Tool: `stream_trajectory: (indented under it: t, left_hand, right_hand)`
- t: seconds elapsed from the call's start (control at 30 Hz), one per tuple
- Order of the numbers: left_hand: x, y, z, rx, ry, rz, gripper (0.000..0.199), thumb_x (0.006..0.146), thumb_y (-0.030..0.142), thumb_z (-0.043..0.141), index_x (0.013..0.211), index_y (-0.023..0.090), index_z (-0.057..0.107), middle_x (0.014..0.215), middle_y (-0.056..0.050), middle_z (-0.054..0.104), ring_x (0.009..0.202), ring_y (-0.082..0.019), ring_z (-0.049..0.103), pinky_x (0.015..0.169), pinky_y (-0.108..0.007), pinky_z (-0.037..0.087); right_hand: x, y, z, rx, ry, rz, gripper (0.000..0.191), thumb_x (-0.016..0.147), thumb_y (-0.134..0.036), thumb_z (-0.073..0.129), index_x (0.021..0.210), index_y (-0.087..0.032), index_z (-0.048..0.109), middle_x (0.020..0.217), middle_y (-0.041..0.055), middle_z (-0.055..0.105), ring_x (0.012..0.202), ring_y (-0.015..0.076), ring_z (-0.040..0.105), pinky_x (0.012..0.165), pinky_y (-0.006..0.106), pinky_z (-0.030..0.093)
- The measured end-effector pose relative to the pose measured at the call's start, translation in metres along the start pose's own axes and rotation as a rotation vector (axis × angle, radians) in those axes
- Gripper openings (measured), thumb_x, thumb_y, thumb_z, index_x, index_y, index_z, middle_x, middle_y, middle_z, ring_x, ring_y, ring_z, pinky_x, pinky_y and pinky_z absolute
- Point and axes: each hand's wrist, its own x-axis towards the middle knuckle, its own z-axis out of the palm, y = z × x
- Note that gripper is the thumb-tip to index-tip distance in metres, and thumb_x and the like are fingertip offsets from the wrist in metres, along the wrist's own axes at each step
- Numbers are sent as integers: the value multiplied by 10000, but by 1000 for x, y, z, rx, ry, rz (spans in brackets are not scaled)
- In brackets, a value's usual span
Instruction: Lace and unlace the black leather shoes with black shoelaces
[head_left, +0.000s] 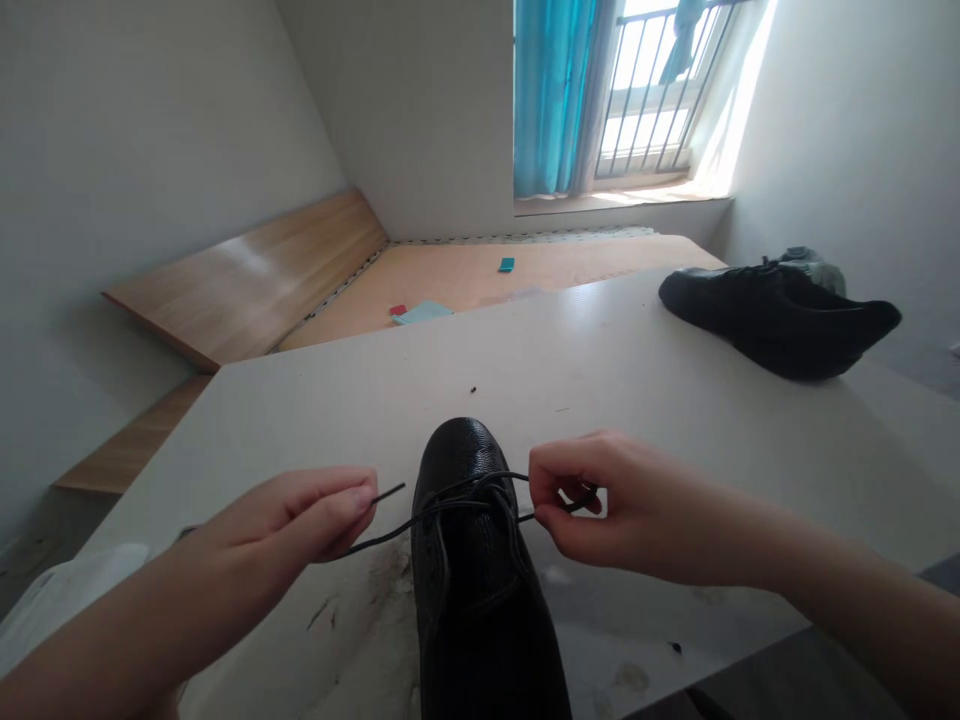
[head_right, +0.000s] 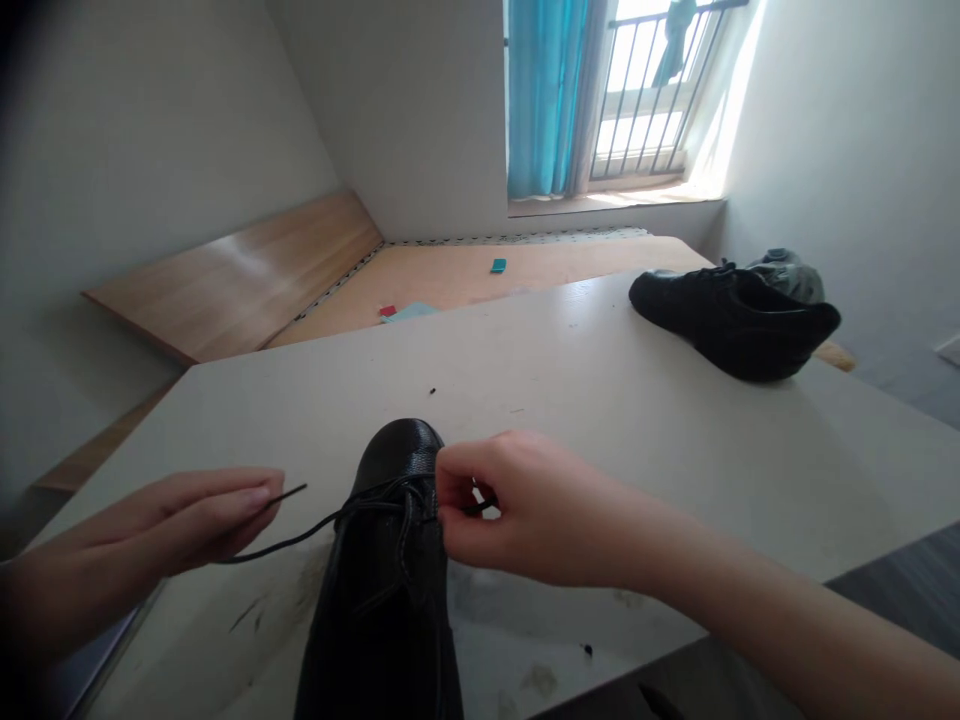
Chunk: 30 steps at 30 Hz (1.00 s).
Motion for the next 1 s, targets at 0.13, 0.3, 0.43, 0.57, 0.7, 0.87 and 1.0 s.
stream_trajectory:
  t: [0.13, 0.3, 0.43, 0.57, 0.7, 0.87, 1.0]
  left_hand:
    - [0, 6, 3, 256, -360, -89, 445, 916, 539, 419, 633, 198, 468, 635, 42, 446, 627, -125, 448, 586, -182, 371]
    - [-3, 7, 2, 353, -469, -118, 477, 930, 558, 372, 645, 192, 484, 648, 43, 477, 659, -129, 479, 625, -187, 362]
    - [1, 9, 8, 337, -451, -108, 425, 921, 531, 401, 683, 197, 512, 661, 41, 480, 662, -134, 480, 613, -180, 386]
    - [1, 13, 11, 309, -418, -55, 373, 922, 466, 438, 725, 202, 612, 695, 21, 588, 667, -148, 530, 620, -185, 433]
    - [-1, 20, 10, 284, -363, 43, 291, 896, 373, 498, 710, 222, 663, 641, 14, 623, 629, -164, 563, 596, -197, 454]
    - [-1, 24, 11, 230, -403, 47, 238, 893, 293, 505, 761, 239, 696, 766, 17, 720, 697, -171, 632, 640, -192, 480]
    - [-1, 21, 14, 236, -398, 49, 284, 931, 324, 467, 780, 239, 692, 789, 18, 725, 735, -175, 649, 662, -198, 484]
  right_hand:
    - [-2, 1, 2, 79, 25, 17, 100, 790, -184, 559, 700, -193, 516, 624, -67, 501, 573, 58, 424, 503, 182, 336]
    - [-6, 3, 4, 135, 9, 43, 97, 783, -172, 558, 695, -189, 521, 623, -64, 499, 567, 58, 416, 494, 181, 332]
    - [-7, 2, 11, 197, 41, 71, 105, 774, -179, 569, 688, -189, 512, 631, -59, 506, 581, 68, 425, 509, 195, 341]
    - [-7, 3, 18, 257, 80, 124, 109, 787, -175, 541, 690, -193, 494, 630, -51, 486, 589, 82, 421, 521, 215, 343]
    - [-8, 1, 24, 267, 120, 147, 121, 806, -172, 507, 689, -190, 478, 637, -38, 483, 600, 93, 429, 534, 227, 339]
    - [-9, 0, 29, 299, 172, 148, 128, 808, -177, 514, 683, -186, 488, 632, -31, 490, 602, 99, 440, 541, 226, 352]
    - [-13, 0, 34, 326, 186, 155, 120, 812, -166, 513, 697, -187, 489, 613, -41, 464, 579, 94, 415, 515, 214, 331]
